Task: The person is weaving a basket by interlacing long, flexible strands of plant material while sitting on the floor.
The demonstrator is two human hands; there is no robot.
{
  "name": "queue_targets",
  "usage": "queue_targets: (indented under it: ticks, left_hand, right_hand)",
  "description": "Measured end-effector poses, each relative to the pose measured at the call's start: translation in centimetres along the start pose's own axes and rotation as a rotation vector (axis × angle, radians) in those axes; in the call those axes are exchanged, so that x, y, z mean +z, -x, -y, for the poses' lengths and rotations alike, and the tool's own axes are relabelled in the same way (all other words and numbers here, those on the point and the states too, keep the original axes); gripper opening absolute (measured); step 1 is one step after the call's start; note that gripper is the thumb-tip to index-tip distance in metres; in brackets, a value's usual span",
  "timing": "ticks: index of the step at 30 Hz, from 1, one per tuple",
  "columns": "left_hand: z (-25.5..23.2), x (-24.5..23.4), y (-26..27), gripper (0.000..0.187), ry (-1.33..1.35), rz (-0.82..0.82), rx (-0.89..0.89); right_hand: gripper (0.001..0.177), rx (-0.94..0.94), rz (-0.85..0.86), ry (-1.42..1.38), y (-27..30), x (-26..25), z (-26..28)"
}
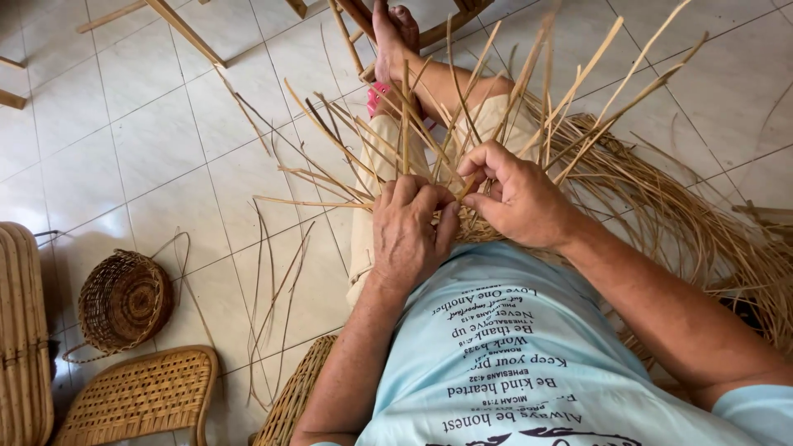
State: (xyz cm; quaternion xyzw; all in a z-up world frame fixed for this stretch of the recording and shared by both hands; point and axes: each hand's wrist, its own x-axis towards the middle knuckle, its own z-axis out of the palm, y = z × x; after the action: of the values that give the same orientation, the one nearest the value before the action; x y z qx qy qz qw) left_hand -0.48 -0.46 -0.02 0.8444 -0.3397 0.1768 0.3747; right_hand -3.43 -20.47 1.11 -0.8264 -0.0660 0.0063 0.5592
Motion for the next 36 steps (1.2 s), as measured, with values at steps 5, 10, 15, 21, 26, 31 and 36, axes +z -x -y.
queue_targets:
  ticks: [5, 10, 15, 21, 26, 31, 36]
  left_hand:
    - [0.2, 0.7, 0.5, 0.014, -0.041, -0.054, -0.055]
    - [0.0, 0.7, 0.2, 0.018, -0.015, -0.061, -0.061]
    - [0.0, 0.5, -0.2, 0.026, 0.002, -0.088, -0.102]
    - [-0.7, 0.2, -0.5, 0.023, 0.008, -0.086, -0.129]
    - [-0.1, -1.0, -0.1, 0.019, -0.062, -0.048, 0.018]
    - [0.4, -1.9, 0.5, 0.026, -0.005, 0.012, 0.050]
    - [0.9, -1.8, 0.7, 0.048, -0.001, 0.083, 0.114]
  right_hand:
    - [0.036, -0.204, -0.237, -0.069, 0.8, 1.6, -1.2]
    - [0.048, -0.249, -0.327, -0.077, 1.7, 2.0, -0.7]
    - [0.062, -0.319, -0.225, -0.110, 1.6, 0.7, 1.2]
    - [0.071, -0.426, -0.192, -0.191, 1.7, -1.8, 3.6]
    - [0.056, -0.658, -0.409, -0.150, 2.5, -3.1, 5.7]
    - [0.037, -0.374, -0.150, 0.315, 4.1, -1.1, 2.8]
    - [0.054, -0.400, -0.067, 0.552, 3.7, -0.1, 3.7]
